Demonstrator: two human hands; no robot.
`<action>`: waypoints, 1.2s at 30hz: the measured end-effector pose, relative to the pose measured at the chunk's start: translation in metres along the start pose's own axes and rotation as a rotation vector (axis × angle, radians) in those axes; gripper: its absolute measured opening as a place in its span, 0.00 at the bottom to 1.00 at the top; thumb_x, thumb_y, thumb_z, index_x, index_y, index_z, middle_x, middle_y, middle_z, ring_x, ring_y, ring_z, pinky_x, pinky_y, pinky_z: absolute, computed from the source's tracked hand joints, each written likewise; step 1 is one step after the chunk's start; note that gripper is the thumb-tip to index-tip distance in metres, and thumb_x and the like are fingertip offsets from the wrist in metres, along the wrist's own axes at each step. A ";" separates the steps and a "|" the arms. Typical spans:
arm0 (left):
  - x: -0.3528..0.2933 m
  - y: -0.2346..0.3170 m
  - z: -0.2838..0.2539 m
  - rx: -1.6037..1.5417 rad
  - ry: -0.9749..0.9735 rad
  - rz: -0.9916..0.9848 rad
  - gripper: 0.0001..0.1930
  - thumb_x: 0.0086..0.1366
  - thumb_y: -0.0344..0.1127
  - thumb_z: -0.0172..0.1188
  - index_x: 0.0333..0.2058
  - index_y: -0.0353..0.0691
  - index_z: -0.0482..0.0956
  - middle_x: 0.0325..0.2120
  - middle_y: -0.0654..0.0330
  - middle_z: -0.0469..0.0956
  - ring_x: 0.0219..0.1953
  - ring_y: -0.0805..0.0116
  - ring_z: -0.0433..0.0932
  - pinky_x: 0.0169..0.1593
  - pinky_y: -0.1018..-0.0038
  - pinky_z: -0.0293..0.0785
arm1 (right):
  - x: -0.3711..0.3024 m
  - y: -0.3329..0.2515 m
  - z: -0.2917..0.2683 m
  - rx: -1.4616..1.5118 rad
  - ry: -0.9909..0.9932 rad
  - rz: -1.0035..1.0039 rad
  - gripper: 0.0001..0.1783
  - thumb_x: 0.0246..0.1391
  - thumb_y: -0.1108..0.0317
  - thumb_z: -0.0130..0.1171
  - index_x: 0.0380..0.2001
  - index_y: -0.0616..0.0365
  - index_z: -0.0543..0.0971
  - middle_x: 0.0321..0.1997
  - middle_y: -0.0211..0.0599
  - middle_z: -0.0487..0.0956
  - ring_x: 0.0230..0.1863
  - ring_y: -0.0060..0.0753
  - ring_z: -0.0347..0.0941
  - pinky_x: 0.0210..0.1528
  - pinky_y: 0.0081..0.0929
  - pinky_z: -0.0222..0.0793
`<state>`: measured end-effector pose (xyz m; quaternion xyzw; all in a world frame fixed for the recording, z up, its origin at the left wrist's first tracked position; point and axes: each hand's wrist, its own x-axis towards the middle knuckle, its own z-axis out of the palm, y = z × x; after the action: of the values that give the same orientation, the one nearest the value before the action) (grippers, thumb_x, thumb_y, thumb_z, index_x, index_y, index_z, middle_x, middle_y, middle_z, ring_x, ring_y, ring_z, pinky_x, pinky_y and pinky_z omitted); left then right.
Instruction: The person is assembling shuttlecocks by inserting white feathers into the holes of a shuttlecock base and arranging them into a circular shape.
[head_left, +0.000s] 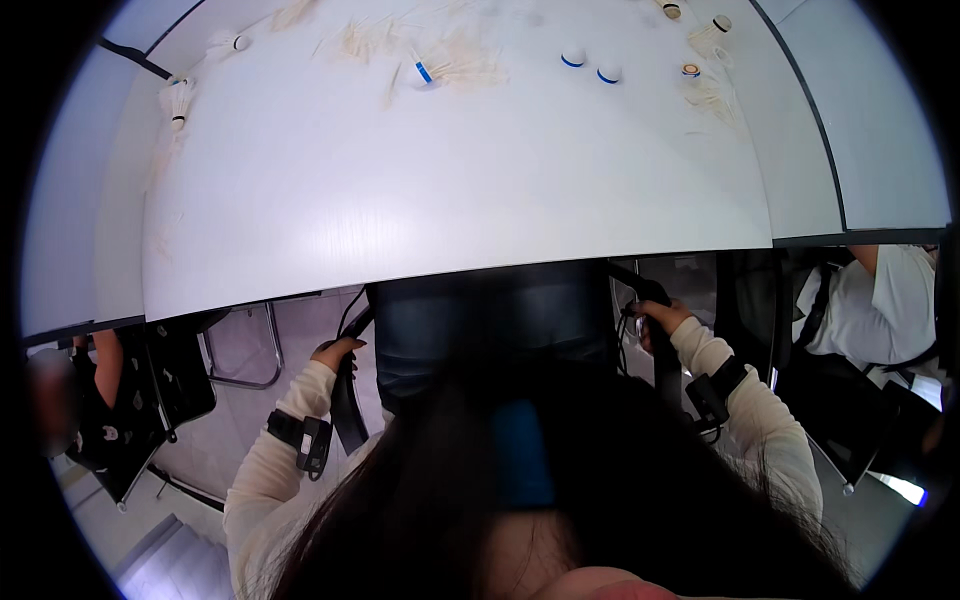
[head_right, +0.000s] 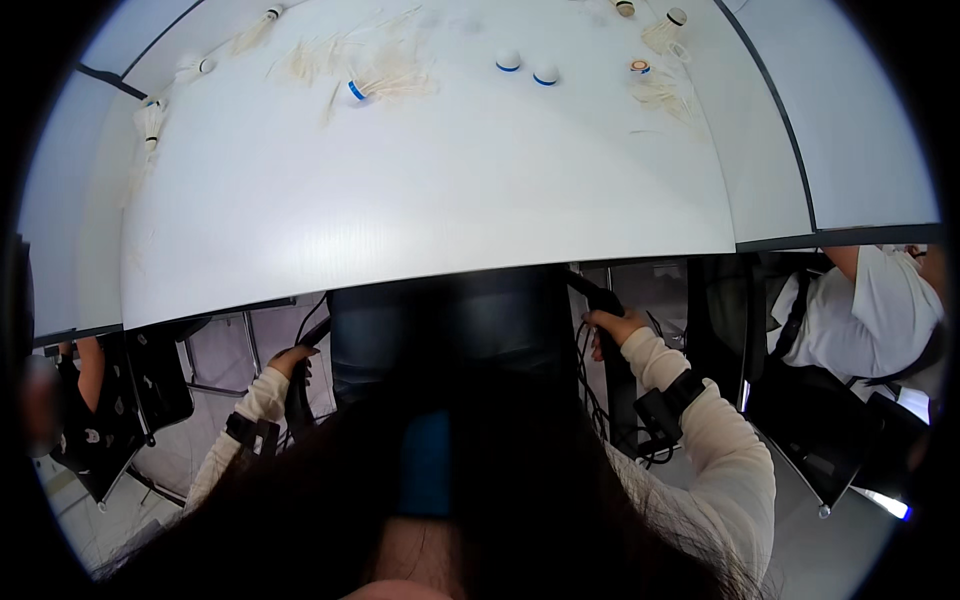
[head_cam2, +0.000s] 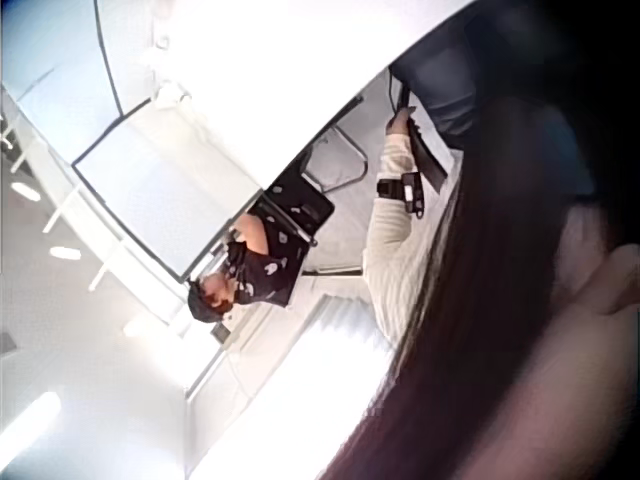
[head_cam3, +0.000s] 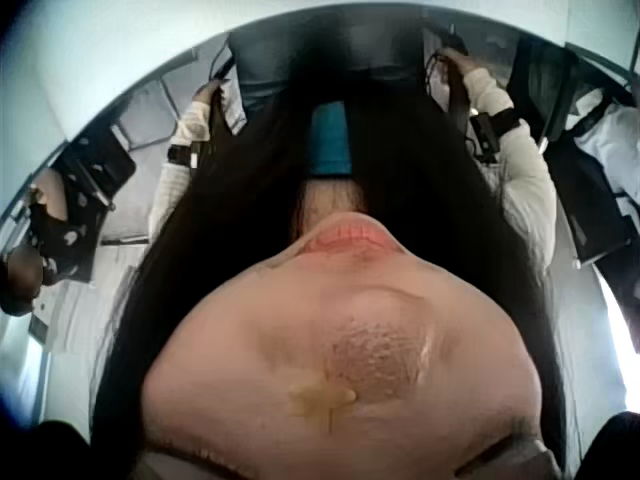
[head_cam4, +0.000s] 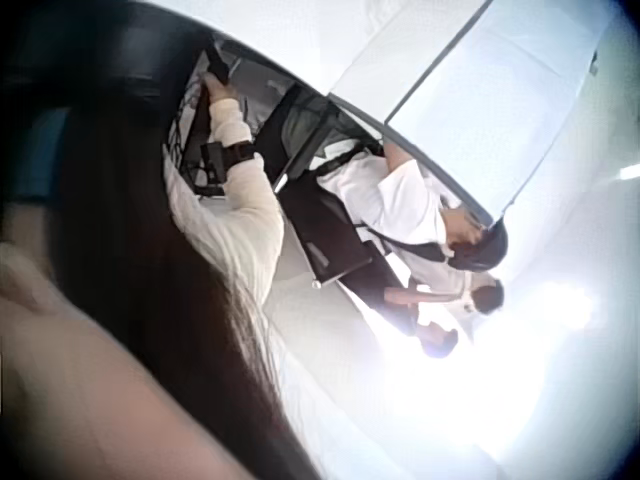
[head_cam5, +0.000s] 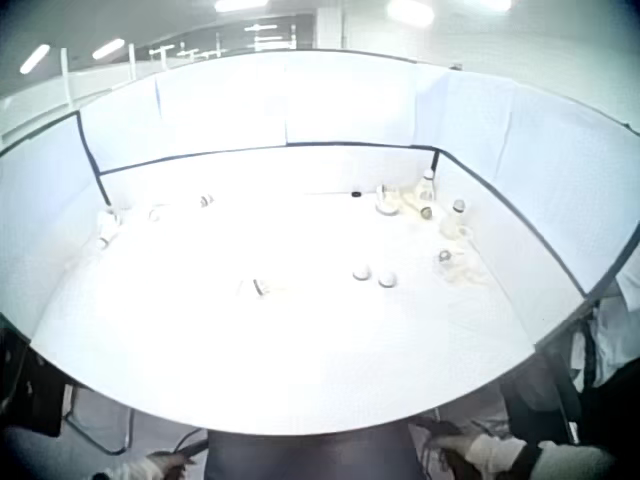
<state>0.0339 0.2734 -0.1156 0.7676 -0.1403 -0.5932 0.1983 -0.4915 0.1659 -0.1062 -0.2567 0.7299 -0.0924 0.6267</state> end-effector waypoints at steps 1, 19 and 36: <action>0.002 -0.003 0.000 -0.011 0.018 -0.031 0.17 0.51 0.44 0.66 0.28 0.35 0.76 0.20 0.60 0.72 0.19 0.68 0.71 0.25 0.73 0.68 | 0.001 0.002 0.000 0.017 -0.009 -0.008 0.18 0.44 0.58 0.67 0.26 0.64 0.76 0.17 0.42 0.75 0.14 0.40 0.72 0.17 0.35 0.71; 0.050 -0.106 -0.015 0.062 0.240 0.085 0.18 0.57 0.44 0.64 0.27 0.30 0.77 0.20 0.54 0.78 0.20 0.65 0.76 0.25 0.69 0.72 | 0.056 0.074 -0.011 -0.166 0.140 -0.139 0.19 0.45 0.65 0.67 0.38 0.65 0.76 0.30 0.42 0.79 0.31 0.34 0.77 0.33 0.31 0.75; 0.042 -0.071 -0.023 0.069 0.165 -0.074 0.22 0.60 0.50 0.59 0.32 0.29 0.77 0.25 0.52 0.79 0.26 0.62 0.77 0.30 0.68 0.73 | 0.058 -0.006 -0.017 -0.348 0.173 -0.217 0.25 0.48 0.58 0.63 0.44 0.65 0.74 0.38 0.45 0.78 0.39 0.37 0.76 0.41 0.31 0.72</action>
<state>0.0653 0.3204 -0.1796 0.8249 -0.1156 -0.5295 0.1606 -0.5114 0.1293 -0.1503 -0.4291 0.7541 -0.0536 0.4943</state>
